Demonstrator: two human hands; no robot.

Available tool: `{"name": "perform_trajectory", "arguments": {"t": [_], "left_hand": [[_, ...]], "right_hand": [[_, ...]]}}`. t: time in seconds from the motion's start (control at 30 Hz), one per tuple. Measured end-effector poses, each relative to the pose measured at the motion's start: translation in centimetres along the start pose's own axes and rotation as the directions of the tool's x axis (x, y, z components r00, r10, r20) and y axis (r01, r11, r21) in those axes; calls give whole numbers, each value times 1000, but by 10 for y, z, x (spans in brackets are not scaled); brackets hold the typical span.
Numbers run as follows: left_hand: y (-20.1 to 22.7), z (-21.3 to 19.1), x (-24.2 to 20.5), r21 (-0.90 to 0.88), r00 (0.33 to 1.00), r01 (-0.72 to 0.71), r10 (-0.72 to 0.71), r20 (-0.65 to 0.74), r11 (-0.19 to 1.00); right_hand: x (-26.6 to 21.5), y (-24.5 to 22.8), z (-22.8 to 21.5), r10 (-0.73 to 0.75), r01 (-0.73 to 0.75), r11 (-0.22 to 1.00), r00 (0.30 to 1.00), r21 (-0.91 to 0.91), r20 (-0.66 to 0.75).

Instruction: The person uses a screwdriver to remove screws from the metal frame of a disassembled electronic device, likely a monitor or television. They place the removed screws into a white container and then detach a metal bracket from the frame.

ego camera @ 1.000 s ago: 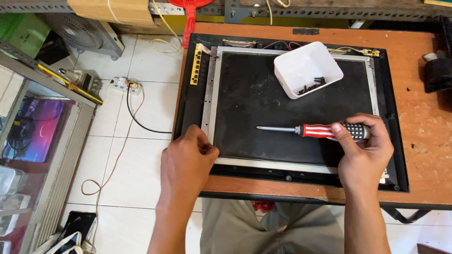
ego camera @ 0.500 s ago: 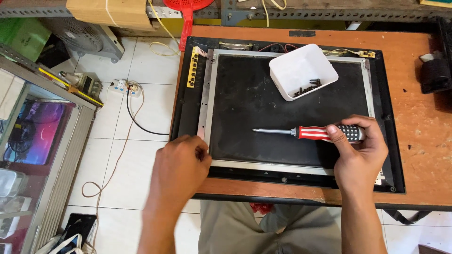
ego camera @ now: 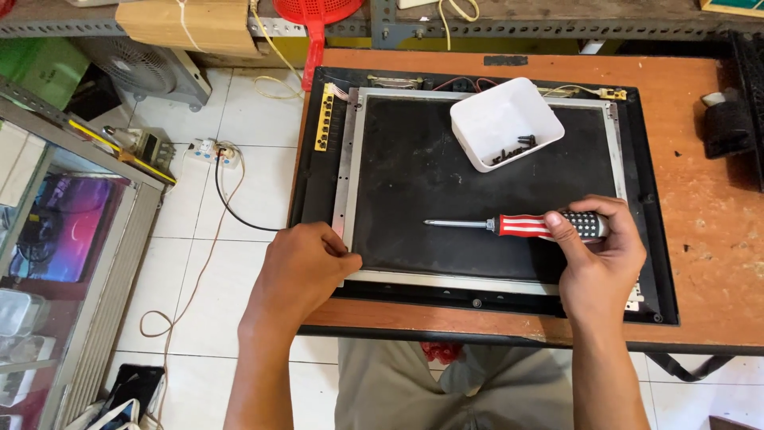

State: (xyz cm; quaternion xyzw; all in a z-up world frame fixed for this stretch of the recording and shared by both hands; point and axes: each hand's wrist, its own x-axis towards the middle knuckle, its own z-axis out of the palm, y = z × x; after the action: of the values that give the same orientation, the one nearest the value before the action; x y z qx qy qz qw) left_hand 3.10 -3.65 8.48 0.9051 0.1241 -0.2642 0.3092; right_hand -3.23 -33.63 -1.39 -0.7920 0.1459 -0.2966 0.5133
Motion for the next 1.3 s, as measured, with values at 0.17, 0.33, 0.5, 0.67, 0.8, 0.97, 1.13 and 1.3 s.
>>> {"name": "perform_trajectory", "arguments": {"t": [0.17,0.33,0.5,0.67,0.8,0.97,1.13,1.3], "left_hand": [[-14,11,8,-93,998,-41,36,-55,995],[-40,29,16,-82,949,-248,225,-222,965],[-52,26,14,-117,891,-408,367,-268,905],[-45,20,12,-99,903,-381,347,-254,919],[-19,0,4,-118,992,-121,118,-37,986],[2,-9,-6,-64,999,16,-13,51,998],[-6,12,-1,-102,994,-4,-7,-109,995],[-40,36,17,92,892,-385,396,-218,918]], "right_hand": [[-1,-6,0,29,-29,999,1000,-23,2],[-1,-4,0,30,-30,999,1000,-26,-1],[-1,-2,0,29,-29,1000,1000,-2,-8],[-2,-4,0,42,-42,999,999,4,-11],[-2,-3,-1,39,-38,999,999,38,-7],[-2,-1,-1,21,-21,999,1000,24,-2],[-2,0,-1,20,-20,1000,1000,19,-5],[-2,0,-1,12,-12,1000,1000,16,-1]]}}
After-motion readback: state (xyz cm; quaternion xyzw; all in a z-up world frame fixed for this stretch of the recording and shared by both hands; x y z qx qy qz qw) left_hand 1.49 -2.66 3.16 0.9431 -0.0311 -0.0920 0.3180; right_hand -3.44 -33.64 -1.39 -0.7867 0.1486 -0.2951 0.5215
